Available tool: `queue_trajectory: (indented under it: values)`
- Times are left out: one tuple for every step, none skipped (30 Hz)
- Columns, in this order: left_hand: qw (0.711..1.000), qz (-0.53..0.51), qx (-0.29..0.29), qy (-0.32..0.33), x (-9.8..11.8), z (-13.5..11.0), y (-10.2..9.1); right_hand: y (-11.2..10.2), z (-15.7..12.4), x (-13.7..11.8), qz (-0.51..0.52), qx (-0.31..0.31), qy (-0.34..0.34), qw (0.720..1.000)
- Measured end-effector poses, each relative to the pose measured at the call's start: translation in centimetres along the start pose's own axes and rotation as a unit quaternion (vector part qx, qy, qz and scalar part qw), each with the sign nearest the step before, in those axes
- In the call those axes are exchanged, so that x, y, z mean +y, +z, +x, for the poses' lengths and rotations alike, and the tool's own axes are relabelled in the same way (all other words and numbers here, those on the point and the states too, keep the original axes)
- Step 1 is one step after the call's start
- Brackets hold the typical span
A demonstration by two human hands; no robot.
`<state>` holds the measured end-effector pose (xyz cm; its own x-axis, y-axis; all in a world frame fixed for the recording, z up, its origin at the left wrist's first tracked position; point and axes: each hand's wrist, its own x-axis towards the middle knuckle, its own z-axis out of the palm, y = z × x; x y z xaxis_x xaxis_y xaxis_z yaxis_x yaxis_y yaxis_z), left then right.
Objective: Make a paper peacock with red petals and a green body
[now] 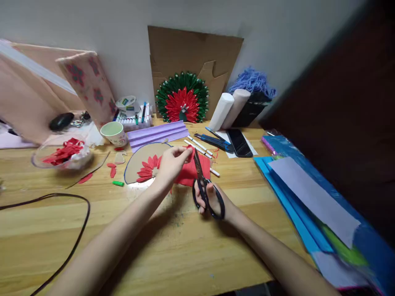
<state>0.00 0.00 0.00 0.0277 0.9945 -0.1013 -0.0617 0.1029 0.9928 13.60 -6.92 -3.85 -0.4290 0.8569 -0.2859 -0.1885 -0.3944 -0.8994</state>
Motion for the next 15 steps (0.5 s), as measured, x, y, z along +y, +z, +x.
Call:
queue_trajectory:
  values:
    - [1.0,0.004,-0.002,-0.005,0.17,-0.03,0.08,0.01,-0.02,0.01,-0.007,0.0,-0.003,1.0]
    - [1.0,0.006,-0.004,-0.009,0.32,-0.06,0.15,0.02,-0.04,0.01,-0.016,0.002,-0.006,1.0]
    - [1.0,0.008,-0.006,-0.013,0.44,-0.09,0.21,0.02,-0.06,0.02,-0.026,0.004,-0.008,1.0]
    - [1.0,0.008,-0.008,-0.018,0.51,-0.12,0.25,0.03,-0.09,0.01,-0.037,0.009,-0.01,0.999]
    - [1.0,0.005,-0.01,-0.023,0.54,-0.14,0.27,0.03,-0.11,0.0,-0.053,0.017,-0.013,0.998]
    - [1.0,0.002,-0.013,-0.028,0.51,-0.15,0.28,0.04,-0.13,-0.03,-0.067,0.025,-0.014,0.997]
    - [0.999,0.0,-0.017,-0.03,0.45,-0.14,0.25,0.05,-0.15,-0.05,-0.078,0.03,-0.015,0.996]
    - [0.999,0.0,-0.02,-0.03,0.36,-0.11,0.21,0.06,-0.15,-0.09,-0.084,0.034,-0.014,0.996]
    - [0.999,0.001,-0.024,-0.031,0.27,-0.07,0.14,0.08,-0.14,-0.12,-0.089,0.037,-0.013,0.995]
    - [0.999,0.002,-0.027,-0.031,0.19,-0.03,0.07,0.1,-0.13,-0.16,-0.096,0.042,-0.013,0.994]
    - [0.999,0.002,-0.031,-0.032,0.14,0.02,-0.01,0.1,-0.11,-0.19,-0.104,0.047,-0.013,0.993]
    - [0.999,0.001,-0.035,-0.035,0.13,0.06,-0.09,0.09,-0.1,-0.21,-0.115,0.054,-0.012,0.992]
    - [0.999,-0.003,-0.038,-0.038,0.16,0.09,-0.16,0.07,-0.09,-0.22,-0.127,0.06,-0.012,0.99]
    - [0.998,-0.007,-0.041,-0.042,0.22,0.11,-0.21,0.02,-0.09,-0.23,-0.138,0.066,-0.011,0.988]
    - [0.998,-0.011,-0.042,-0.046,0.31,0.12,-0.25,-0.04,-0.09,-0.23,-0.148,0.068,-0.014,0.987]
